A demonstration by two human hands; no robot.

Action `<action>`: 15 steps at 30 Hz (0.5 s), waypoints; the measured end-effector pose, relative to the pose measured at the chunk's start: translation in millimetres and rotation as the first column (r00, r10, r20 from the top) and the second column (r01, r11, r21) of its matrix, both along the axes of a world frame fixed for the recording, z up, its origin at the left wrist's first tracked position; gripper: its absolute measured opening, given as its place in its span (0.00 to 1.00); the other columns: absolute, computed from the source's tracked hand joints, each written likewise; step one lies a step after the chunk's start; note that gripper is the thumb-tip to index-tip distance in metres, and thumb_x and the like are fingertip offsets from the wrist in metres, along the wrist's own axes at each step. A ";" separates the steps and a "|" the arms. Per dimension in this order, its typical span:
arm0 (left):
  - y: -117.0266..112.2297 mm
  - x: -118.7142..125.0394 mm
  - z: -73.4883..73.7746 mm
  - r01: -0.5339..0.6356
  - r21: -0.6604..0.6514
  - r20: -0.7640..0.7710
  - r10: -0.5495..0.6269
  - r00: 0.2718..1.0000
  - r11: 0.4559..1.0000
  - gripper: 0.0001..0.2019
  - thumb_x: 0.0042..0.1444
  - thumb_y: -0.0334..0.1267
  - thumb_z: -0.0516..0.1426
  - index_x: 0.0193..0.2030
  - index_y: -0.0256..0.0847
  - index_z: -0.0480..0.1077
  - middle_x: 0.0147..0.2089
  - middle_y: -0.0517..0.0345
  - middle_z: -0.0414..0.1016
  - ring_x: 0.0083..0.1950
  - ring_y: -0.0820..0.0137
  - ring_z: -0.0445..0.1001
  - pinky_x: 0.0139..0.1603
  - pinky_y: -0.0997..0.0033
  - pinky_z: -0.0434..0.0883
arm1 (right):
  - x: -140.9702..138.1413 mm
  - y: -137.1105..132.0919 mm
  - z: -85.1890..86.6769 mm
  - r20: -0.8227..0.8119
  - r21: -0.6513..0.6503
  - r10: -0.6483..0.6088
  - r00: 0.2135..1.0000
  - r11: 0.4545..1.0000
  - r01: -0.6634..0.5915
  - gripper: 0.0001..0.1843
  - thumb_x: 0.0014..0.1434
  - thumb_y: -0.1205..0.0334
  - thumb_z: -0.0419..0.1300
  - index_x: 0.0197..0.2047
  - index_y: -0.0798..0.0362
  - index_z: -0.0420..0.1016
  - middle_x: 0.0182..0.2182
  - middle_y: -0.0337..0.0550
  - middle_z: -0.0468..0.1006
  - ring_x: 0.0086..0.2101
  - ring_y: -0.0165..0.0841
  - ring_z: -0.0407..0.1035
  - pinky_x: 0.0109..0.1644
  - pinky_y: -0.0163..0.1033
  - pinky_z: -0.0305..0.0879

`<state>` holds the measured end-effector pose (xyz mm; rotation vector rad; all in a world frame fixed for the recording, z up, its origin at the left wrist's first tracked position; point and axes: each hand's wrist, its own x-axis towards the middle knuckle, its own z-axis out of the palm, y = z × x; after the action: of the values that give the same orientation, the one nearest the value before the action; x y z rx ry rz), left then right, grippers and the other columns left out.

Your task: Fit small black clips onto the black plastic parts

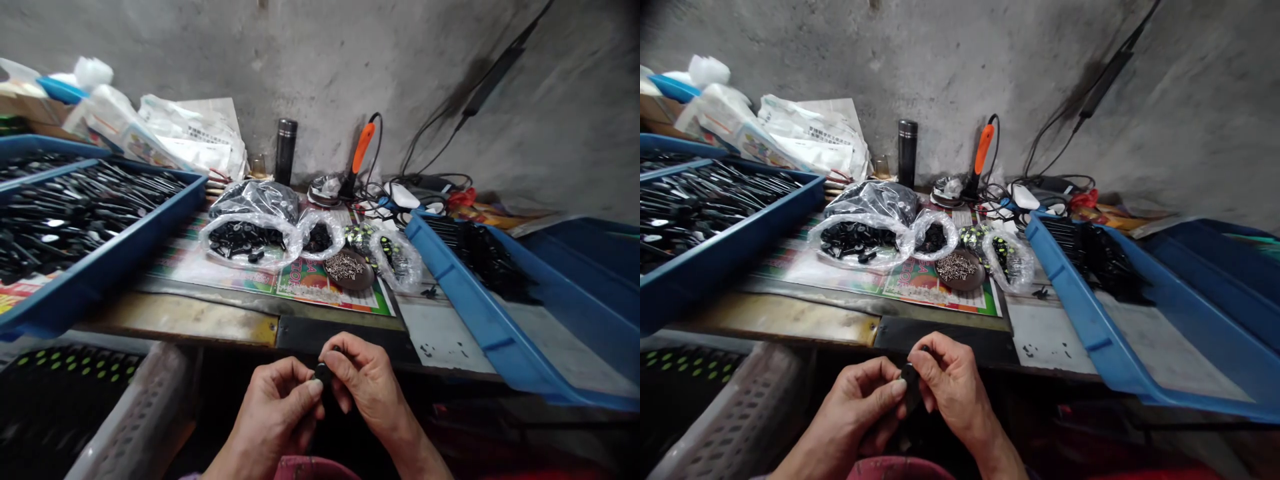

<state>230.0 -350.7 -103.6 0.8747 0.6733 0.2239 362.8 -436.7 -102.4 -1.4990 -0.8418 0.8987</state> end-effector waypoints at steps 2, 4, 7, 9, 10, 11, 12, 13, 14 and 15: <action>0.1 0.2 0.6 -0.007 -0.003 -0.003 0.007 1.000 1.000 0.23 0.38 0.52 0.71 0.25 0.37 0.68 0.18 0.61 0.73 0.13 0.83 0.59 0.13 0.83 0.52 | -1.7 0.4 -2.3 0.000 0.006 -0.005 1.000 1.000 0.005 0.21 0.62 0.43 0.60 0.32 0.55 0.69 0.16 0.31 0.65 0.14 0.22 0.56 0.17 0.26 0.49; -0.2 0.3 0.7 -0.014 -0.007 -0.009 0.014 1.000 1.000 0.23 0.37 0.52 0.71 0.25 0.37 0.68 0.18 0.61 0.72 0.13 0.83 0.59 0.13 0.83 0.50 | -3.6 1.0 -5.4 0.010 0.009 -0.017 1.000 1.000 0.017 0.22 0.62 0.43 0.60 0.32 0.55 0.69 0.16 0.31 0.64 0.14 0.23 0.55 0.17 0.26 0.49; 0.1 1.5 -0.5 -0.019 -0.008 -0.007 0.019 1.000 1.000 0.24 0.37 0.53 0.72 0.24 0.37 0.67 0.18 0.61 0.72 0.12 0.83 0.58 0.13 0.83 0.49 | -6.4 2.5 -9.5 0.019 0.019 -0.044 0.999 0.999 0.043 0.21 0.62 0.43 0.60 0.33 0.55 0.70 0.16 0.31 0.63 0.14 0.22 0.55 0.17 0.26 0.49; 1.4 3.3 -2.2 -0.009 0.000 0.007 0.009 1.000 1.000 0.25 0.37 0.55 0.71 0.24 0.37 0.67 0.18 0.61 0.72 0.12 0.83 0.58 0.12 0.83 0.49 | -7.5 3.6 -9.6 0.018 0.035 -0.062 0.998 0.997 0.062 0.21 0.63 0.43 0.60 0.34 0.55 0.70 0.16 0.30 0.63 0.14 0.22 0.55 0.17 0.26 0.49; 2.5 4.3 -3.1 -0.002 0.010 0.020 0.002 1.000 1.000 0.25 0.37 0.55 0.71 0.25 0.37 0.67 0.18 0.62 0.72 0.12 0.83 0.58 0.12 0.83 0.49 | -7.4 3.9 -8.4 0.019 0.043 -0.070 0.997 0.997 0.069 0.21 0.63 0.44 0.60 0.34 0.55 0.70 0.17 0.31 0.63 0.15 0.22 0.55 0.18 0.26 0.49; 3.9 5.3 -3.8 0.004 0.023 0.033 -0.005 0.999 1.000 0.25 0.38 0.56 0.71 0.25 0.37 0.67 0.18 0.62 0.72 0.12 0.83 0.57 0.12 0.83 0.49 | -6.6 3.8 -6.4 0.025 0.050 -0.073 0.997 0.996 0.072 0.20 0.63 0.44 0.60 0.35 0.55 0.71 0.17 0.31 0.63 0.15 0.22 0.55 0.18 0.26 0.49; 5.5 6.3 -4.3 0.007 0.041 0.044 -0.009 0.999 0.999 0.25 0.38 0.56 0.71 0.25 0.38 0.67 0.18 0.63 0.71 0.12 0.83 0.57 0.12 0.83 0.49 | -4.8 3.4 -3.7 0.040 0.058 -0.072 0.997 0.996 0.069 0.20 0.63 0.44 0.60 0.35 0.55 0.71 0.18 0.31 0.62 0.16 0.22 0.55 0.18 0.26 0.50; 7.3 7.2 -4.2 0.008 0.063 0.054 -0.012 0.998 0.998 0.25 0.39 0.56 0.71 0.25 0.38 0.67 0.18 0.63 0.71 0.12 0.83 0.57 0.12 0.83 0.50 | -1.8 2.5 -0.5 0.064 0.063 -0.068 0.996 0.996 0.064 0.20 0.64 0.45 0.59 0.36 0.55 0.72 0.18 0.31 0.62 0.16 0.23 0.56 0.19 0.27 0.51; 9.2 7.8 -3.6 0.011 0.089 0.062 -0.017 0.998 0.996 0.25 0.39 0.56 0.71 0.25 0.38 0.67 0.18 0.63 0.71 0.13 0.83 0.57 0.13 0.83 0.50 | 2.6 1.3 2.9 0.096 0.065 -0.065 0.993 0.996 0.059 0.20 0.64 0.45 0.59 0.37 0.55 0.73 0.18 0.31 0.62 0.17 0.23 0.56 0.20 0.27 0.52; 11.1 8.3 -2.4 0.009 0.114 0.064 -0.017 0.998 0.993 0.25 0.39 0.57 0.71 0.25 0.37 0.68 0.18 0.64 0.70 0.13 0.83 0.57 0.13 0.83 0.51 | 8.5 -0.1 6.5 0.137 0.064 -0.069 0.988 0.996 0.061 0.20 0.64 0.45 0.59 0.38 0.55 0.74 0.18 0.31 0.62 0.17 0.24 0.56 0.20 0.28 0.53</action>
<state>238.3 -339.6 -106.0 0.9769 0.5987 0.2802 371.3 -436.9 -95.9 -1.5417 -0.9078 0.7213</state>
